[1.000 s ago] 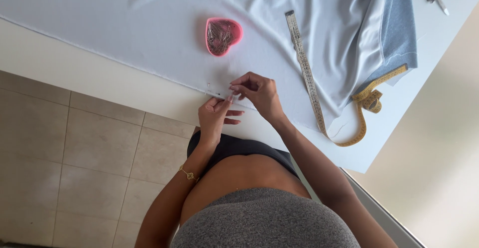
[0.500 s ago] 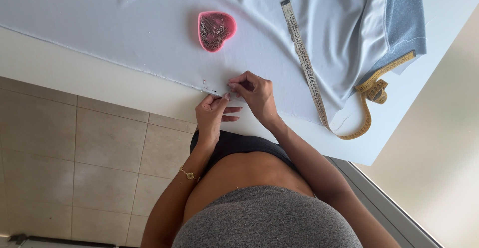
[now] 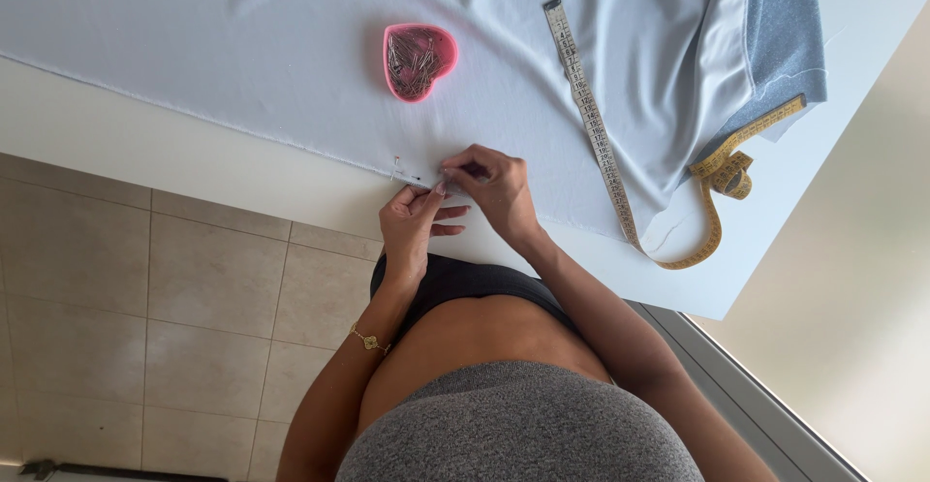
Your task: The person measures a light blue fabric on a white table using a measuring tape and ruler. They then pick up pins from a pink heart-shaped container and insert them into the fabric along the measured edge to secure it.
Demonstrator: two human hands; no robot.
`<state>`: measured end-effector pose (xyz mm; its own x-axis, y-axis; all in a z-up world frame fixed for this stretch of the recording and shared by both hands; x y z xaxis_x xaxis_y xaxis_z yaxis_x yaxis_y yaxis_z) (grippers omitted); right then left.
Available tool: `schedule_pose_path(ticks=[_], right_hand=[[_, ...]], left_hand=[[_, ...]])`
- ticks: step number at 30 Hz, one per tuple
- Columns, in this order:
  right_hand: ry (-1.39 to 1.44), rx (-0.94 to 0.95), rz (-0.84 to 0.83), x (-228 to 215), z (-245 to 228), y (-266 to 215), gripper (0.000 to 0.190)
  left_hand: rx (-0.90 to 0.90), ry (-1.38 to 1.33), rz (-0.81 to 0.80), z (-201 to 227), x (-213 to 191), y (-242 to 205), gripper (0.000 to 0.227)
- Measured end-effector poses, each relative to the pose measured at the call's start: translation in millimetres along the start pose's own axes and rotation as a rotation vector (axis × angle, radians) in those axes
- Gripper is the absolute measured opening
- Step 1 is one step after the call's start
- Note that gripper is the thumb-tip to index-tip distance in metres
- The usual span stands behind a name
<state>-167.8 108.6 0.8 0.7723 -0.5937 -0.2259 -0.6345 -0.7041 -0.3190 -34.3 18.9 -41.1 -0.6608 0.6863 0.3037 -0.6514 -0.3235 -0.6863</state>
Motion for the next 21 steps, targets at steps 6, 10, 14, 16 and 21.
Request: schedule_pose_path(ticks=[6, 10, 14, 16, 21], right_hand=[[0.129, 0.066, 0.007, -2.7, 9.9, 1.4, 0.01], [0.146, 0.077, 0.015, -3.4, 16.7, 1.2, 0.015], [0.112, 0.054, 0.02, -2.6, 19.4, 2.7, 0.009], [0.067, 0.016, 0.039, -5.8, 10.2, 4.3, 0.006], [0.003, 0.005, 0.046, -1.9, 6.5, 5.0, 0.004]], left_hand=[[0.005, -0.014, -0.003, 7.8, 4.7, -4.5, 0.025], [0.003, -0.021, -0.02, -0.1, 0.6, 1.8, 0.027], [-0.012, -0.032, -0.033, -6.9, -1.9, 4.4, 0.028], [-0.017, -0.046, -0.044, -15.6, -4.7, 7.7, 0.03], [-0.015, -0.077, -0.086, -30.7, -11.6, 14.0, 0.03]])
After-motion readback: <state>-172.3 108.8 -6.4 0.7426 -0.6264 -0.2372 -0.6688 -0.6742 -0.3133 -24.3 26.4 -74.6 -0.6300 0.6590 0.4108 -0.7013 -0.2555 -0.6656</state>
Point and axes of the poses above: each hand's wrist, its own y-axis towards the middle knuckle, its own x-axis out of the palm, z = x × y, the point moved 6 cm from there along y, towards the middle knuckle, and after that the axes turned 10 degrees about -z, right-handed, at the moved point
